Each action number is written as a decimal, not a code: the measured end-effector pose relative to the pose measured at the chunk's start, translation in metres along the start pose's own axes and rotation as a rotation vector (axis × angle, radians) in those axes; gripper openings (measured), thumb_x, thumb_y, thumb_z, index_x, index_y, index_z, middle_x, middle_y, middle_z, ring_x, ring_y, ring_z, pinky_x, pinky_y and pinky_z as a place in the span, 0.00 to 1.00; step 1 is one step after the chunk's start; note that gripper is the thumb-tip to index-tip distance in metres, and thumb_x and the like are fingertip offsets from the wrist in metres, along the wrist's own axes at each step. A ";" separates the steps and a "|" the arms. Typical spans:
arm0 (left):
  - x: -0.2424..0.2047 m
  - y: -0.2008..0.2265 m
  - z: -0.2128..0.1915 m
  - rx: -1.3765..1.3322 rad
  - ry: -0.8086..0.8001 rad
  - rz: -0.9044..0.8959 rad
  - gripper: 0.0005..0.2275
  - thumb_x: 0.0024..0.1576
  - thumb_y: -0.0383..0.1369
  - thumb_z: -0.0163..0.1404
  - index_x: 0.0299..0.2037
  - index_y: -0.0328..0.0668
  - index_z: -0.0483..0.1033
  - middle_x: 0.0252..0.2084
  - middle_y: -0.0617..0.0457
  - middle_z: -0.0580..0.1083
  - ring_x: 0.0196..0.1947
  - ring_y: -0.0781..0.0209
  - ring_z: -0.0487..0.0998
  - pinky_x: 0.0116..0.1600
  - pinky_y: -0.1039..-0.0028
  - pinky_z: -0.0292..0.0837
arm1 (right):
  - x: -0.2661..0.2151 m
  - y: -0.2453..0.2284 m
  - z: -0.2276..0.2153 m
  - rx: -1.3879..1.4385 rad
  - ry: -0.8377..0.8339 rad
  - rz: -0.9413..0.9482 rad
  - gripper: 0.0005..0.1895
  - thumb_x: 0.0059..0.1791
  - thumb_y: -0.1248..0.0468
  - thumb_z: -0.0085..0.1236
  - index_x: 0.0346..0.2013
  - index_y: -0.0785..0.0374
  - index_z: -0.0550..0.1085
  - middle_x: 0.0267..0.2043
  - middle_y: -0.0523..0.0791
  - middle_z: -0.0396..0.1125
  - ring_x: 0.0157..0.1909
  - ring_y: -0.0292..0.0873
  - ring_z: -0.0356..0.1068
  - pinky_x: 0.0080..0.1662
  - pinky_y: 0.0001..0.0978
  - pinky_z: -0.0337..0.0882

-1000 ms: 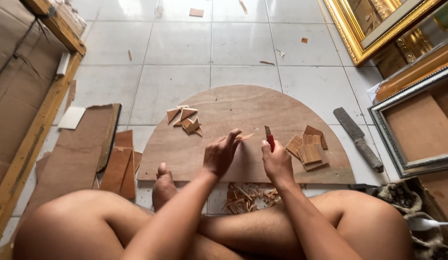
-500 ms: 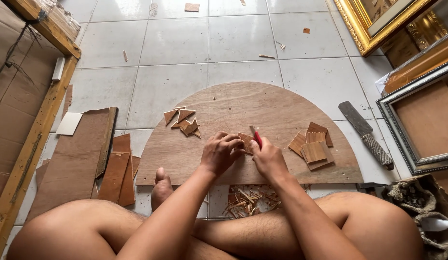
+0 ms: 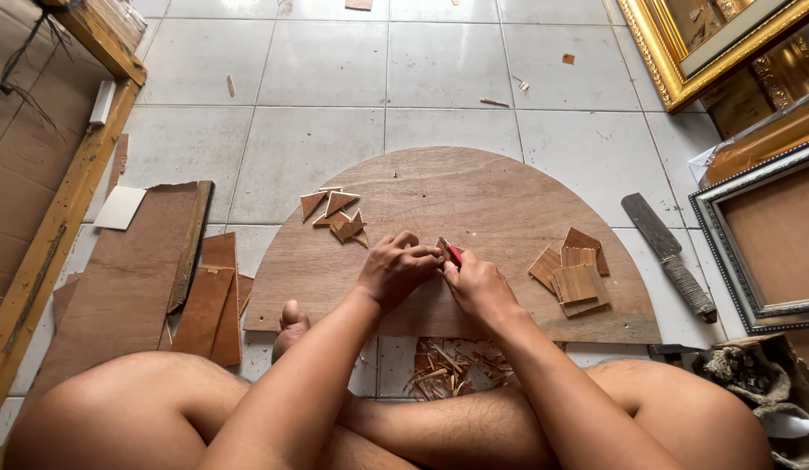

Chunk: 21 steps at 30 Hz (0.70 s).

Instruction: The person sits on the floor and uses a utility knife to carve small rectangular pieces of wood into triangular shapes. They hold each piece with one hand and carefully shave off thin strips of wood with the other, creating a pile of shavings and finished triangular pieces on a semi-circular wooden board.

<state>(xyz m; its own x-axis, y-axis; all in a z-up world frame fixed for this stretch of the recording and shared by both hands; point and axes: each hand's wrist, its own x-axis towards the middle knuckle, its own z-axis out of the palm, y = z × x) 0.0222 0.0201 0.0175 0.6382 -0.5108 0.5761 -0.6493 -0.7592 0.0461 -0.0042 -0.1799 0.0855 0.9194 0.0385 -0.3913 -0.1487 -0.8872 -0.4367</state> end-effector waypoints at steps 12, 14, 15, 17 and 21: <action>0.003 -0.005 0.007 -0.054 -0.068 -0.036 0.07 0.61 0.53 0.59 0.37 0.71 0.81 0.43 0.71 0.82 0.47 0.59 0.74 0.46 0.67 0.74 | 0.005 0.000 0.004 -0.007 -0.009 0.024 0.31 0.57 0.39 0.42 0.57 0.62 0.75 0.54 0.65 0.79 0.60 0.70 0.80 0.60 0.64 0.79; 0.005 -0.007 0.009 -0.048 -0.071 -0.032 0.08 0.61 0.54 0.59 0.37 0.71 0.81 0.43 0.71 0.82 0.47 0.60 0.74 0.47 0.67 0.73 | 0.009 0.002 0.005 -0.013 -0.008 0.028 0.31 0.58 0.40 0.42 0.57 0.62 0.74 0.54 0.66 0.78 0.60 0.71 0.79 0.61 0.65 0.78; 0.003 -0.006 0.010 -0.043 -0.077 -0.031 0.08 0.61 0.55 0.59 0.38 0.72 0.81 0.43 0.72 0.82 0.47 0.60 0.74 0.47 0.68 0.73 | 0.009 0.004 0.007 -0.019 -0.011 0.033 0.31 0.58 0.40 0.42 0.58 0.63 0.74 0.55 0.66 0.78 0.60 0.71 0.79 0.61 0.65 0.78; 0.004 -0.008 0.015 -0.029 -0.080 -0.019 0.09 0.61 0.56 0.58 0.37 0.72 0.79 0.41 0.71 0.81 0.47 0.60 0.74 0.47 0.68 0.73 | 0.013 0.006 0.012 -0.041 0.001 0.027 0.30 0.59 0.41 0.42 0.57 0.63 0.74 0.54 0.66 0.78 0.60 0.71 0.80 0.60 0.64 0.79; 0.005 -0.017 0.028 -0.011 -0.088 -0.001 0.10 0.63 0.55 0.57 0.37 0.70 0.77 0.38 0.69 0.78 0.45 0.59 0.74 0.46 0.67 0.72 | 0.020 0.007 0.022 -0.085 0.002 0.012 0.26 0.60 0.44 0.41 0.54 0.62 0.74 0.54 0.65 0.78 0.60 0.69 0.80 0.61 0.61 0.80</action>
<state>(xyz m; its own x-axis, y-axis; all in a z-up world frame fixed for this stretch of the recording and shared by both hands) 0.0481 0.0189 -0.0034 0.6724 -0.5442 0.5018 -0.6529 -0.7554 0.0557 0.0046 -0.1755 0.0567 0.9184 0.0267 -0.3948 -0.1285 -0.9235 -0.3615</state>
